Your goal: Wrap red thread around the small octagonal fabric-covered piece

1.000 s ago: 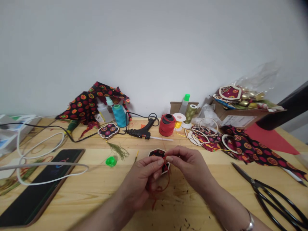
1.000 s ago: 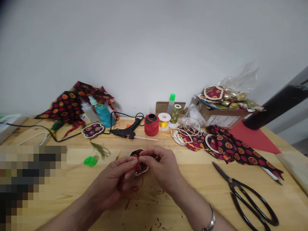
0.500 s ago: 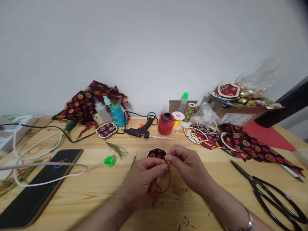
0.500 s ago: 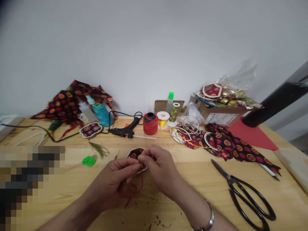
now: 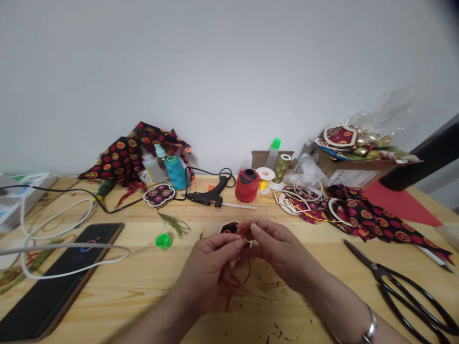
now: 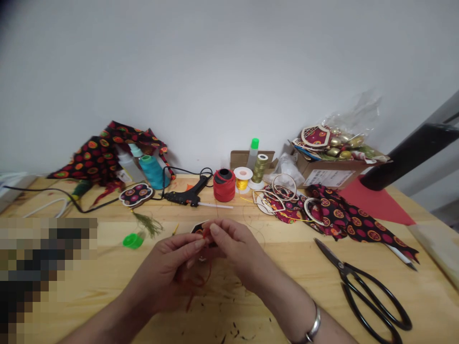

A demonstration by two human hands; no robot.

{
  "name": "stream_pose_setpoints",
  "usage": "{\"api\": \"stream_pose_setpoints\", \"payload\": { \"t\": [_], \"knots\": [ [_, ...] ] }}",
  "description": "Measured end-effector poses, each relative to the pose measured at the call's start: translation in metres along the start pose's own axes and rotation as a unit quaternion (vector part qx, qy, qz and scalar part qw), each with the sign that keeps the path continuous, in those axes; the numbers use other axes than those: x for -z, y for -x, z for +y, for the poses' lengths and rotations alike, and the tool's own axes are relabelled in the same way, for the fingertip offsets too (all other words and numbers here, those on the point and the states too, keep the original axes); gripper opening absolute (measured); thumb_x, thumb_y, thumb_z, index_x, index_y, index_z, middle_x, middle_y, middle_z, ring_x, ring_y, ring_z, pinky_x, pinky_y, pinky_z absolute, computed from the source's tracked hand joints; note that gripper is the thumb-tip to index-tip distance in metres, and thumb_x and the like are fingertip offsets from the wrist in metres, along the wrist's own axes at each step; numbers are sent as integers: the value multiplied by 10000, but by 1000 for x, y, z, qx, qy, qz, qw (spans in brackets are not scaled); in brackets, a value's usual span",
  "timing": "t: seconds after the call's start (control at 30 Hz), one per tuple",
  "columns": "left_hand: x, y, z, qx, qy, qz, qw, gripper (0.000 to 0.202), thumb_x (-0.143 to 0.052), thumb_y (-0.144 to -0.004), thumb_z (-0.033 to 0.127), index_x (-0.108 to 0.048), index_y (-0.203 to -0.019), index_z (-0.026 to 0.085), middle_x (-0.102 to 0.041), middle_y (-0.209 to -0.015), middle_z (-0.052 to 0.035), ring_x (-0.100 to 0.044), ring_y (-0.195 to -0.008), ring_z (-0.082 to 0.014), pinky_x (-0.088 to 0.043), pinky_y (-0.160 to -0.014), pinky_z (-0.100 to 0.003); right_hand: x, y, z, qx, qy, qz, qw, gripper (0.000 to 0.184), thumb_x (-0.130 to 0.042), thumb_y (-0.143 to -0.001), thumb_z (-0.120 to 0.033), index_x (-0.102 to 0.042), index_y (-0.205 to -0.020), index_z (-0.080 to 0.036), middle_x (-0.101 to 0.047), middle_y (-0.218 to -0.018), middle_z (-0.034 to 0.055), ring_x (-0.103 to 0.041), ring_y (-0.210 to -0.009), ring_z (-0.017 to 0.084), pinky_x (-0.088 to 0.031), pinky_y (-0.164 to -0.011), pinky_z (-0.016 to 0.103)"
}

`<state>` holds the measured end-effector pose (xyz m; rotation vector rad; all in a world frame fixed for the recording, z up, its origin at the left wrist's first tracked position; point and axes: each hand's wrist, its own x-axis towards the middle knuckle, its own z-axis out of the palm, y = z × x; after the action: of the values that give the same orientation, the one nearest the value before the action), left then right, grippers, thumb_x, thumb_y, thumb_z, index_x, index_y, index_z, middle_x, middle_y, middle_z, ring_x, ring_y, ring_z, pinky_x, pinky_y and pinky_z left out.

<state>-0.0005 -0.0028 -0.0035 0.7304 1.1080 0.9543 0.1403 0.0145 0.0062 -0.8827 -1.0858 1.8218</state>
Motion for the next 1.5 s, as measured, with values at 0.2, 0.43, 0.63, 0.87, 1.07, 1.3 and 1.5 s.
{"api": "stream_pose_setpoints", "payload": {
  "t": [0.2,0.43,0.63,0.87,1.07,1.3,1.5],
  "knots": [
    [3,-2,-3,-20,-1,-15,1000,154,-618,-695,271,-642,-693,119,-393,-408,79,-297,-326,-7,-192,-334,-132,-1,0,0,-43,100,-4,994,165,-554,-752,-264,-627,-868,-172,-572,-626,-20,-453,-463,47,-375,-448,168],
    [4,-2,-3,-8,-7,-21,1000,145,-601,-706,264,-651,-739,132,-404,-417,85,-368,-278,-19,-233,-296,-131,-2,-1,-3,12,183,57,981,139,-580,-706,-210,-707,-744,-168,-634,-619,-2,-516,-582,90,-403,-590,214],
    [3,-2,-5,-3,-7,-23,1000,143,-613,-695,275,-640,-700,135,-416,-409,86,-376,-270,-24,-249,-293,-135,-1,-3,0,19,171,115,978,114,-633,-633,-217,-706,-700,-161,-651,-622,19,-522,-555,112,-424,-569,252],
    [1,-1,-2,19,-16,-28,999,156,-631,-672,294,-621,-667,139,-422,-401,85,-351,-273,-22,-243,-300,-139,0,-4,-2,36,192,129,972,69,-618,-624,-160,-661,-573,-144,-615,-564,-3,-512,-563,109,-406,-576,242],
    [1,-2,-2,23,-17,-30,999,161,-634,-674,299,-625,-692,140,-412,-410,87,-299,-289,-7,-210,-318,-137,3,-4,-3,31,183,124,975,78,-610,-641,-183,-652,-595,-135,-621,-583,2,-519,-575,110,-404,-595,240],
    [0,0,0,-5,-30,-20,999,129,-656,-649,248,-668,-688,126,-563,-564,15,-409,-434,-29,-269,-396,-134,4,-3,-2,22,185,131,974,79,-616,-635,-194,-653,-606,-130,-615,-579,-1,-510,-562,106,-398,-581,238],
    [0,0,0,6,-21,-21,1000,146,-647,-654,279,-659,-687,137,-450,-408,65,-324,-294,-22,-202,-312,-154,1,-2,-4,13,173,130,976,79,-626,-624,-195,-644,-580,-132,-606,-554,-5,-505,-541,106,-395,-559,233]
  ]
}}
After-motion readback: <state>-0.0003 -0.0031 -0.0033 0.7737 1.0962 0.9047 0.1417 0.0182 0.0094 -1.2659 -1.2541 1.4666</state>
